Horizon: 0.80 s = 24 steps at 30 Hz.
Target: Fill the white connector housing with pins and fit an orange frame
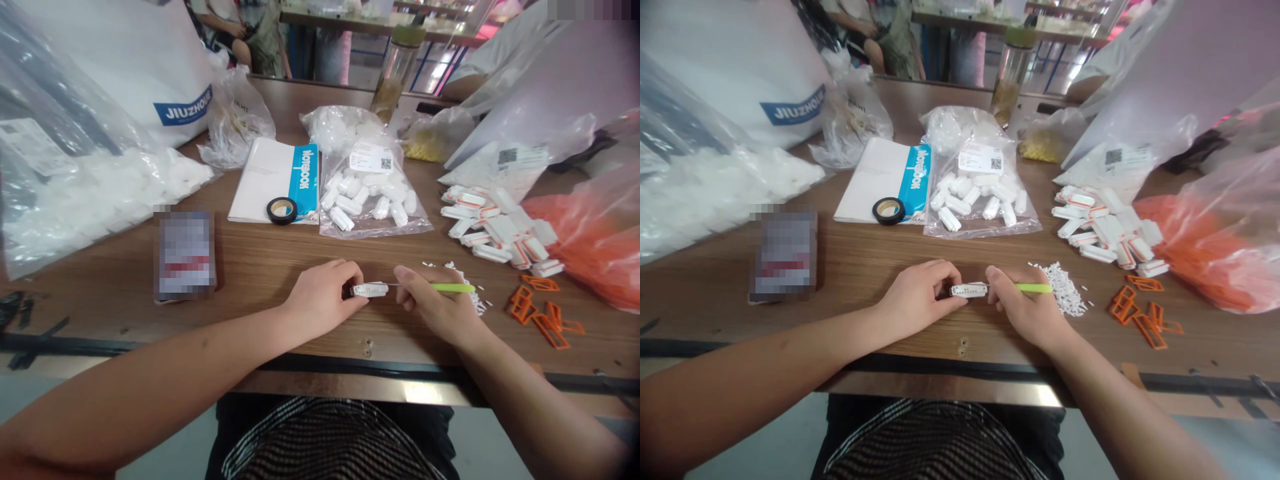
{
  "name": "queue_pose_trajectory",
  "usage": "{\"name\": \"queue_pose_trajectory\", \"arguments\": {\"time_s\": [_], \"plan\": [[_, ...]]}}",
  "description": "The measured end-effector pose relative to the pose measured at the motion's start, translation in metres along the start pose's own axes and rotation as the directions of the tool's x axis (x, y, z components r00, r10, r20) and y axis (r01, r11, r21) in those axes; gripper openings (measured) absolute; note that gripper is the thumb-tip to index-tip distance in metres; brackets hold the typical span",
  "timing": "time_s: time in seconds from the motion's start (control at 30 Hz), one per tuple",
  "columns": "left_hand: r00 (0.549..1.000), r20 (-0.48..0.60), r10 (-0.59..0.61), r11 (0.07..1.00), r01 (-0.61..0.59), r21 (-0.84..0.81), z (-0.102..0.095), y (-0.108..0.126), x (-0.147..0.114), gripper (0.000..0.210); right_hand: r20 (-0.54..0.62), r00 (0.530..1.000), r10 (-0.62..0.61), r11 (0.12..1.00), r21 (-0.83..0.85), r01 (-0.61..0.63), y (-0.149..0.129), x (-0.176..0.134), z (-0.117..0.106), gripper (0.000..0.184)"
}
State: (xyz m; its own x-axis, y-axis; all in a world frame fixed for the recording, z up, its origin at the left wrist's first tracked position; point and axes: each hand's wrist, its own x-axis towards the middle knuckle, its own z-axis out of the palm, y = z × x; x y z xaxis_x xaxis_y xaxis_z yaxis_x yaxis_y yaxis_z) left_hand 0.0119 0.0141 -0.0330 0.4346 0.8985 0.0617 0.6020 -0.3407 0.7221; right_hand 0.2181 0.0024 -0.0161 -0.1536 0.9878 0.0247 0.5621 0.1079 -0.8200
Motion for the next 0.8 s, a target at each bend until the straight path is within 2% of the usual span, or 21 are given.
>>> {"name": "queue_pose_trajectory", "arguments": {"time_s": [0.23, 0.8], "plan": [[1.0, 0.0, 0.015, 1.0, -0.015, 0.015, 0.0004, -0.0014, 0.0001, 0.013, 0.068, 0.998, 0.006, 0.999, 0.033, -0.008, 0.0031, -0.0005, 0.0024, 0.051], [1.0, 0.0, 0.017, 1.0, -0.017, 0.005, -0.0002, -0.0012, -0.0004, 0.013, 0.077, 0.997, 0.018, 1.0, -0.008, -0.017, 0.0042, 0.0002, 0.003, 0.051]]}}
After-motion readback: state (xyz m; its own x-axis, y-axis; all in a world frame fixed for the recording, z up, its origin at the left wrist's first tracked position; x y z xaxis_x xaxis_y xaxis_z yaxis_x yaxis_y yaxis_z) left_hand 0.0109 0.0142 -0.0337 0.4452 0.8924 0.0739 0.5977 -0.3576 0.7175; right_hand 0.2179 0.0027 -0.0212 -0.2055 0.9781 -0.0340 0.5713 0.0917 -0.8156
